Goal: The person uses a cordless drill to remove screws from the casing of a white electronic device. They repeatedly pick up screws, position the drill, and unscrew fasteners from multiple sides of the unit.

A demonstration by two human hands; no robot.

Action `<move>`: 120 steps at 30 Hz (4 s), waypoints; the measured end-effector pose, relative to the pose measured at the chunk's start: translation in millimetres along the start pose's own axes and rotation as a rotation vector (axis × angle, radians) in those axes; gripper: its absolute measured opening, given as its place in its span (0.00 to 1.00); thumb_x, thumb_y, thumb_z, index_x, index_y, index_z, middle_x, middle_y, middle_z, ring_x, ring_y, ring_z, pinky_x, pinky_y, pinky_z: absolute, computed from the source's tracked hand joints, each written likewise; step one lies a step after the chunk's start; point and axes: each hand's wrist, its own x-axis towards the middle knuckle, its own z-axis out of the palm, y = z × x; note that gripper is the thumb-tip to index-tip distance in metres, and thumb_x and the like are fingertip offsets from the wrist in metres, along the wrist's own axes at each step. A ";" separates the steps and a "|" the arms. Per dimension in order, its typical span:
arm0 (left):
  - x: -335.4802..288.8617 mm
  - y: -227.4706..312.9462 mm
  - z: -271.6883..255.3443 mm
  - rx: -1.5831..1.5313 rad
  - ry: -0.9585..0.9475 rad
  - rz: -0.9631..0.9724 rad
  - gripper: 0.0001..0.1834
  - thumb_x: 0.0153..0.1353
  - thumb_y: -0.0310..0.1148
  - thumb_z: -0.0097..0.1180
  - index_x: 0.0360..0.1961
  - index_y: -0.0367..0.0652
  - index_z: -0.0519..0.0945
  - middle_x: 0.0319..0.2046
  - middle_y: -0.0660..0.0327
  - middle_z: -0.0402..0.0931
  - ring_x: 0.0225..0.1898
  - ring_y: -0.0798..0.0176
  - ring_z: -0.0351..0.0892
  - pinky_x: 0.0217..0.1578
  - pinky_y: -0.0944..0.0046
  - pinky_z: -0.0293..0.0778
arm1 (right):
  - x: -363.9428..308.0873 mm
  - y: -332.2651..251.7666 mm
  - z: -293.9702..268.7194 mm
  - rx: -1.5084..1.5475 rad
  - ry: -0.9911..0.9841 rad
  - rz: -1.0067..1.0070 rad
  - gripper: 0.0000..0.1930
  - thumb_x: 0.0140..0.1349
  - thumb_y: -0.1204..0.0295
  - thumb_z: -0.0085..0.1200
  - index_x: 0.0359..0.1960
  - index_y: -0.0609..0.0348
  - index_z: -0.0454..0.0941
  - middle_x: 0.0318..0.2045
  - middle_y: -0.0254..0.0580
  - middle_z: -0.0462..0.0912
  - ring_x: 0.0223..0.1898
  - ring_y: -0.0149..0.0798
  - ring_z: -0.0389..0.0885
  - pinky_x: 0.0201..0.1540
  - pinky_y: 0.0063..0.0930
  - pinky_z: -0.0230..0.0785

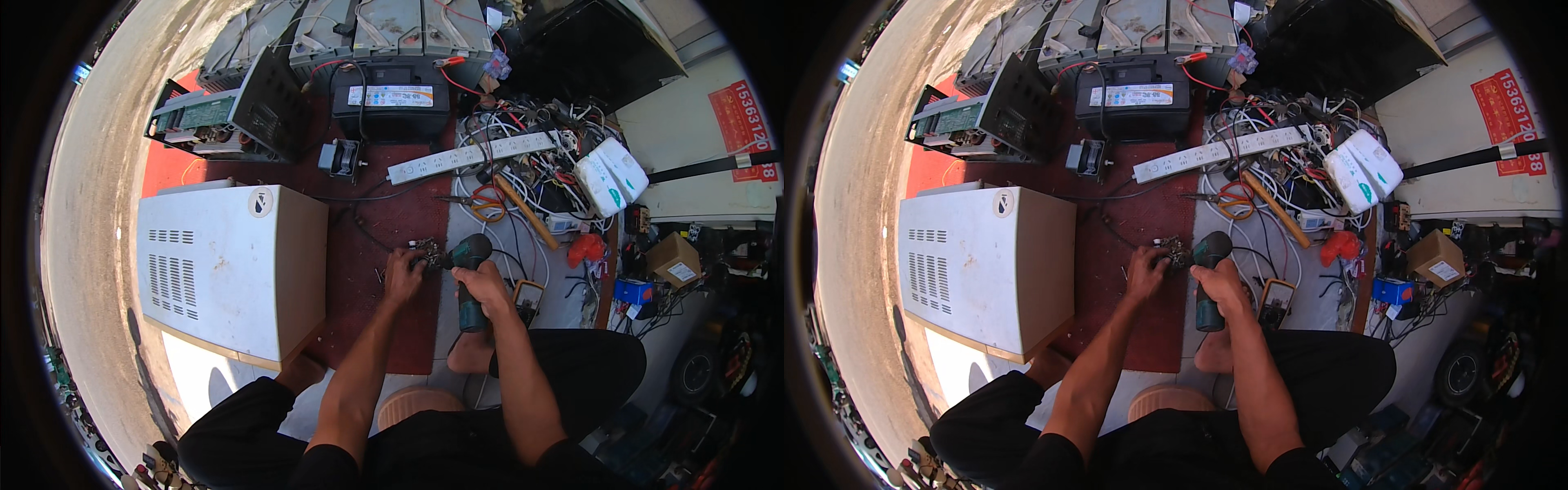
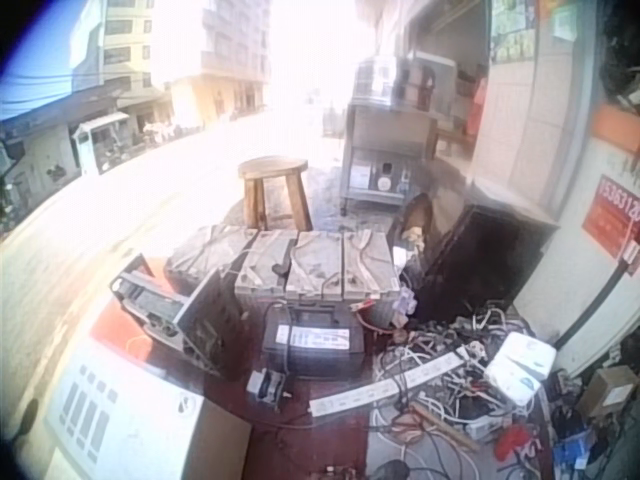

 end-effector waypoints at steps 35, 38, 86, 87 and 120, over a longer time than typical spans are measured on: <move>-123.6 157.0 -218.8 -1.489 -0.034 0.190 0.06 0.70 0.25 0.65 0.46 0.38 0.85 0.42 0.55 0.84 0.44 0.58 0.84 0.44 0.64 0.82 | -136.7 -46.2 1.8 -0.017 -0.217 -0.524 0.16 0.70 0.67 0.62 0.53 0.65 0.81 0.39 0.43 0.87 0.31 0.34 0.84 0.32 0.36 0.76; -163.1 176.5 -254.0 -1.569 -0.047 0.344 0.07 0.68 0.25 0.68 0.45 0.37 0.86 0.40 0.54 0.83 0.39 0.58 0.82 0.39 0.65 0.80 | -235.1 -94.8 -15.1 0.116 -0.466 -0.645 0.16 0.71 0.68 0.59 0.55 0.66 0.79 0.40 0.43 0.87 0.31 0.31 0.84 0.31 0.28 0.77; -336.0 216.9 -353.2 -0.830 0.186 0.290 0.09 0.75 0.29 0.62 0.48 0.33 0.85 0.33 0.60 0.84 0.36 0.68 0.82 0.40 0.67 0.78 | -443.4 -63.3 -15.4 -0.252 -0.836 -0.942 0.28 0.61 0.79 0.64 0.65 0.69 0.74 0.47 0.50 0.88 0.38 0.33 0.88 0.41 0.30 0.83; -337.4 217.3 -353.1 -0.848 0.192 0.274 0.09 0.75 0.29 0.62 0.47 0.33 0.85 0.33 0.60 0.84 0.36 0.68 0.82 0.40 0.67 0.78 | -442.7 -62.3 -13.7 -0.258 -0.840 -0.959 0.28 0.61 0.79 0.64 0.65 0.69 0.74 0.47 0.50 0.89 0.38 0.33 0.88 0.41 0.30 0.83; -322.2 258.2 -333.3 -1.007 0.653 0.400 0.16 0.76 0.41 0.63 0.49 0.37 0.85 0.32 0.69 0.80 0.33 0.77 0.73 0.38 0.74 0.71 | -343.0 -9.0 58.4 0.543 -1.408 -0.304 0.31 0.80 0.53 0.50 0.71 0.65 0.61 0.51 0.45 0.77 0.34 0.36 0.77 0.39 0.38 0.73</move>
